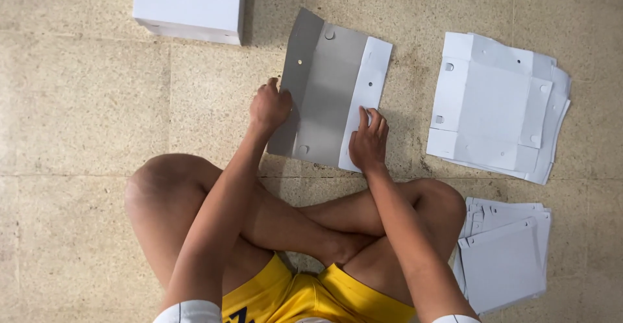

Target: The person folds and assembles white cardboard boxes from flat sheets by hand while sitting on the floor.

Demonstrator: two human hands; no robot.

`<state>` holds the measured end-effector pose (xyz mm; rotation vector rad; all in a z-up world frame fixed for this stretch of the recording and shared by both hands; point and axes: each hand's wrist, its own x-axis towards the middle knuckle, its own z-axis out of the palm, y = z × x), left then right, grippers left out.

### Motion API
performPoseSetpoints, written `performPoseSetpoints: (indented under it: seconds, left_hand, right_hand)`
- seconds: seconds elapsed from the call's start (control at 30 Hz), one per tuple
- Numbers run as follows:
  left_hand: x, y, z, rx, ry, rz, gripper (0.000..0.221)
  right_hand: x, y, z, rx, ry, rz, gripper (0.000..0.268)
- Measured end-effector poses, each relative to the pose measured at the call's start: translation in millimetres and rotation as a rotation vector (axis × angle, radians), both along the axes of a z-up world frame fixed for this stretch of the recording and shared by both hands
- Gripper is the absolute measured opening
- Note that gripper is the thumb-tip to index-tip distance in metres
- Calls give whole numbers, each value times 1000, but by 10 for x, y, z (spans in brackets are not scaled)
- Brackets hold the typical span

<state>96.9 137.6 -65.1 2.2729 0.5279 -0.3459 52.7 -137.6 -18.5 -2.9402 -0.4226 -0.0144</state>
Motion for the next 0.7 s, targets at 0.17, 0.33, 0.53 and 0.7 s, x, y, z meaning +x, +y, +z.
performPoseSetpoints:
  seconds: [0.17,0.33,0.53,0.7]
  left_hand:
    - [-118,-337,762,-137,-102,-138,51]
    - [-324,-471,454,458,-365,-614,54]
    - [-415,-597,189,741,-413,-668,67]
    - [-401,-729,47,952,-306,-703,71]
  right_hand:
    - [27,102,221,72,96,21,60]
    - [80,44,41,165,138,98,70]
    - [74,28,49,196,65,122,72]
    - [41,49,113,71,94,89,67]
